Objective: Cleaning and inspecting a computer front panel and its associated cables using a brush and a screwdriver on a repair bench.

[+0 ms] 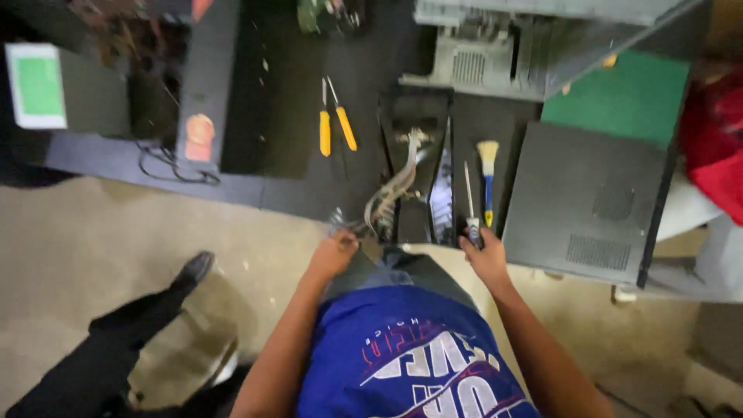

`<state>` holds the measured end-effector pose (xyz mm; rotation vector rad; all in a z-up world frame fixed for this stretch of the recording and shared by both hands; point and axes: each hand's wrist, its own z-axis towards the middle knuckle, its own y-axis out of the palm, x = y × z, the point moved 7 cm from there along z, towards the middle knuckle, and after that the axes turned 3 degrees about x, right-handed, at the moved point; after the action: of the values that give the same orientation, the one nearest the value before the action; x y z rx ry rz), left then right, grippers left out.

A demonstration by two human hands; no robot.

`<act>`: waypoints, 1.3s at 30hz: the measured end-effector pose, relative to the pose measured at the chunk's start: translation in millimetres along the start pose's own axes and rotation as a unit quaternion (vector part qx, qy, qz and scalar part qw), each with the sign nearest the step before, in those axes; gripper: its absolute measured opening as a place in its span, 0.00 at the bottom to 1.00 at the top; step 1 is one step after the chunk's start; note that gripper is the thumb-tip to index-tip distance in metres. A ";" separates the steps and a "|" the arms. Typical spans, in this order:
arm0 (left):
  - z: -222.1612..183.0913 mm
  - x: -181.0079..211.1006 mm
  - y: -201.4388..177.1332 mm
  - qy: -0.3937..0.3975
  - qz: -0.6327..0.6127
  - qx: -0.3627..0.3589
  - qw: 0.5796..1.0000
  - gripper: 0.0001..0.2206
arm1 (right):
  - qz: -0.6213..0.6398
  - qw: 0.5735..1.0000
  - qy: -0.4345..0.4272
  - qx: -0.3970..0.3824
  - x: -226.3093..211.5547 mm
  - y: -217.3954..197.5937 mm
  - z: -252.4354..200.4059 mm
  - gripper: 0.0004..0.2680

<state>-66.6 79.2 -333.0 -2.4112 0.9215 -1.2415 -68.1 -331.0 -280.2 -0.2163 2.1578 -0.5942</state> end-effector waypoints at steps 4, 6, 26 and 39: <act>15.7 33.8 -38.6 0.040 0.115 0.026 0.992 0.11 | -0.060 0.997 0.008 0.052 -14.6 -6.6 32.2 0.19; 21.0 53.4 -60.7 0.036 0.161 -0.007 0.986 0.15 | -0.113 0.991 -0.004 0.077 -20.0 -13.8 51.0 0.23; 70.8 88.2 -159.1 0.020 0.157 0.000 0.987 0.12 | -0.108 0.954 -0.002 0.280 -114.6 2.8 -62.2 0.07; 89.6 72.8 -100.9 0.370 0.364 0.021 0.855 0.19 | -0.208 0.929 0.023 0.306 -66.0 2.0 -3.6 0.10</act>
<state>78.3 104.6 -289.6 -1.2329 1.7505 -1.7915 -30.4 -304.6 -232.7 -0.3179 1.8638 -1.4926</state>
